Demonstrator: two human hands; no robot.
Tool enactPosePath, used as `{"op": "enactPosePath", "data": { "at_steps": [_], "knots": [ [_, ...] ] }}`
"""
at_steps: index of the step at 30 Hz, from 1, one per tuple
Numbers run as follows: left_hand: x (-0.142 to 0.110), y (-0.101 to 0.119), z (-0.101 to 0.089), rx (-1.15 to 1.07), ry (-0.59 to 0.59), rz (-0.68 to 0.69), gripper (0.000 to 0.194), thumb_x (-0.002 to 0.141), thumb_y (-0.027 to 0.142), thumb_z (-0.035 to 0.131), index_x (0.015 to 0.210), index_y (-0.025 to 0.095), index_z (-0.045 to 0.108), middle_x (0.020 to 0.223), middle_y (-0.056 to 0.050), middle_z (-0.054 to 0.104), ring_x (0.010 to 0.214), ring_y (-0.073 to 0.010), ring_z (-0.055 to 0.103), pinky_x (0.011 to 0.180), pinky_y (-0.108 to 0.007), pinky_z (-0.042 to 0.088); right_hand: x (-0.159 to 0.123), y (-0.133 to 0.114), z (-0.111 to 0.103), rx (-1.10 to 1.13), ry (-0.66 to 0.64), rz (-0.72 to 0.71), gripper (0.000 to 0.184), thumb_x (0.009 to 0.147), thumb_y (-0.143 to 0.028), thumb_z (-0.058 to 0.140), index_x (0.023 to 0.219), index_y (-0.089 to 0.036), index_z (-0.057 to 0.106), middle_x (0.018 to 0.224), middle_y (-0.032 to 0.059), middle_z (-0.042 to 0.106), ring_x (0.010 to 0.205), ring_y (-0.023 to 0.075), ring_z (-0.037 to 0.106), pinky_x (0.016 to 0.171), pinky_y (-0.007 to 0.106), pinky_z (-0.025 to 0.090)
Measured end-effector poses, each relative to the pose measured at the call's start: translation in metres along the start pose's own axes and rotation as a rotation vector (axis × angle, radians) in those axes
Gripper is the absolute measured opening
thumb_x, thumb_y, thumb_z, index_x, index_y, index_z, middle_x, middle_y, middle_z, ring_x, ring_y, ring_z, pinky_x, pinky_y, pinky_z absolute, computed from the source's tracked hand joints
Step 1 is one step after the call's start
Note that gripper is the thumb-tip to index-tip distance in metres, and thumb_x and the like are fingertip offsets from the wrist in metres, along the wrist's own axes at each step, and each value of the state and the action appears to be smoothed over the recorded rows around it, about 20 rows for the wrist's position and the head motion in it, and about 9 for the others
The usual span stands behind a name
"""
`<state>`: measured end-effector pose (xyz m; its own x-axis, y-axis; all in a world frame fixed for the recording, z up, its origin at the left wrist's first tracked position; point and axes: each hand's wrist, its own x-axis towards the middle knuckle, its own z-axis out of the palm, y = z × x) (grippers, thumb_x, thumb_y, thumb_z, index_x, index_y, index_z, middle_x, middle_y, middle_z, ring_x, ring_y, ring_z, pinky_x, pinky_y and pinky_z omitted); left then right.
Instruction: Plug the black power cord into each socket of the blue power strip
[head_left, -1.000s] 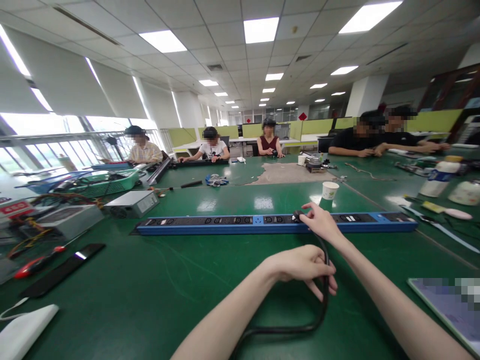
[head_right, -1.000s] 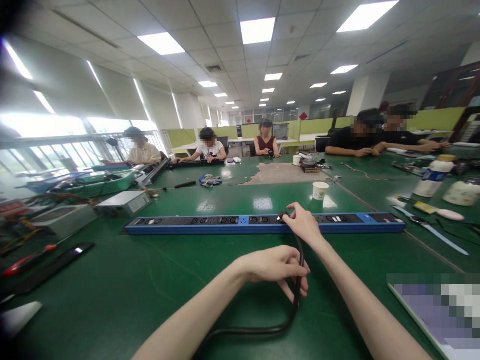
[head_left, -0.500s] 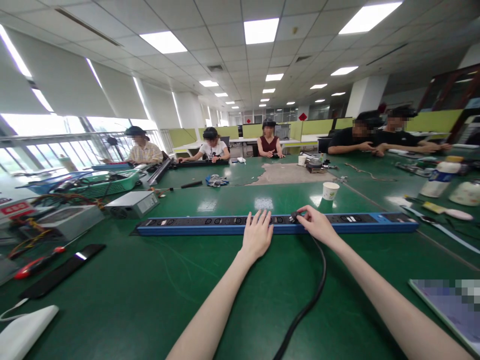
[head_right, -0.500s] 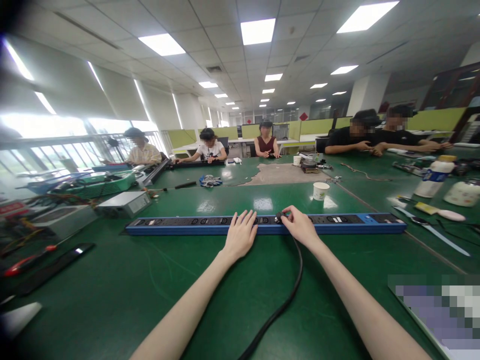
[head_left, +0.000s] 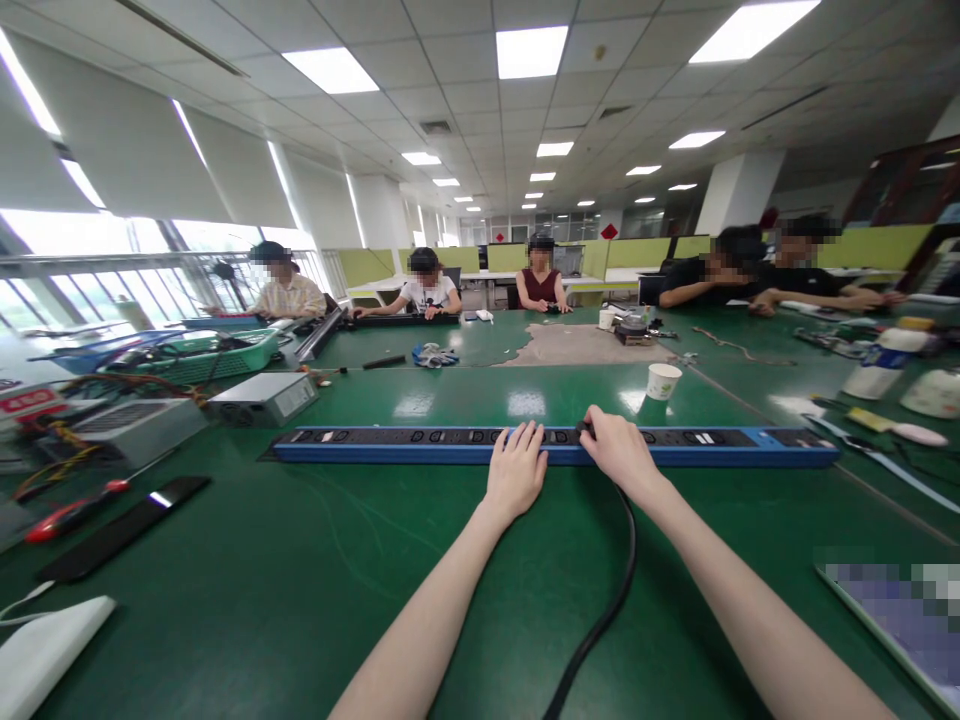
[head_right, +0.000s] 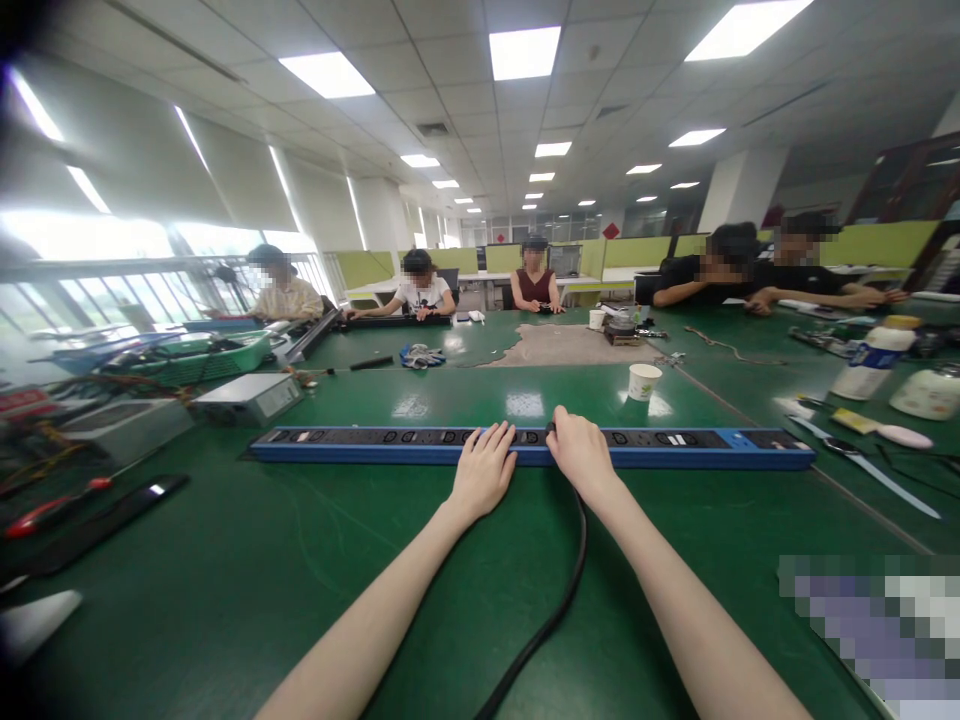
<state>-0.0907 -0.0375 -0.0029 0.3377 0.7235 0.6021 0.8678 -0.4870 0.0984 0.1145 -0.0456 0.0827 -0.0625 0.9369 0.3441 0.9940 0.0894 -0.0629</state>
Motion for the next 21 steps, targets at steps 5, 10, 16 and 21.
{"op": "enactPosePath", "data": {
  "at_steps": [5,10,16,21],
  "knots": [
    [0.000,0.000,0.000,0.010,0.001,0.006,0.051,0.112,0.036,0.040,0.160,0.024,0.053,0.166,-0.008,0.053,0.154,-0.0259,0.048,0.133,-0.051,0.029,0.002,-0.009,-0.005,-0.044,-0.011,-0.012,0.018,0.106,-0.025,0.050,0.117,-0.018,0.063,0.106,0.0139,0.077,0.099,0.0266,0.074,0.079,0.031,0.045],
    [0.001,0.000,-0.002,0.003,-0.003,0.006,0.051,0.112,0.036,0.041,0.160,0.024,0.053,0.165,-0.008,0.054,0.154,-0.0265,0.048,0.132,-0.051,0.030,0.001,-0.014,-0.002,-0.095,-0.033,-0.015,0.018,0.105,-0.023,0.049,0.114,-0.019,0.064,0.104,0.0141,0.077,0.097,0.0267,0.074,0.077,0.032,0.046],
    [0.002,0.001,-0.002,-0.014,-0.007,-0.002,0.052,0.111,0.035,0.042,0.161,0.025,0.052,0.166,-0.009,0.053,0.154,-0.0269,0.048,0.132,-0.052,0.030,0.004,-0.005,0.001,-0.037,-0.031,-0.008,0.022,0.106,-0.037,0.050,0.118,-0.023,0.063,0.103,0.0113,0.075,0.099,0.0265,0.071,0.076,0.031,0.043],
    [0.001,0.000,-0.002,-0.013,0.003,0.000,0.051,0.113,0.037,0.039,0.160,0.024,0.053,0.165,-0.008,0.054,0.154,-0.0258,0.048,0.132,-0.051,0.029,0.005,-0.002,0.000,0.002,-0.003,-0.004,0.021,0.105,-0.035,0.049,0.114,-0.022,0.062,0.098,0.0099,0.074,0.095,0.0246,0.068,0.080,0.032,0.041]
  ]
}}
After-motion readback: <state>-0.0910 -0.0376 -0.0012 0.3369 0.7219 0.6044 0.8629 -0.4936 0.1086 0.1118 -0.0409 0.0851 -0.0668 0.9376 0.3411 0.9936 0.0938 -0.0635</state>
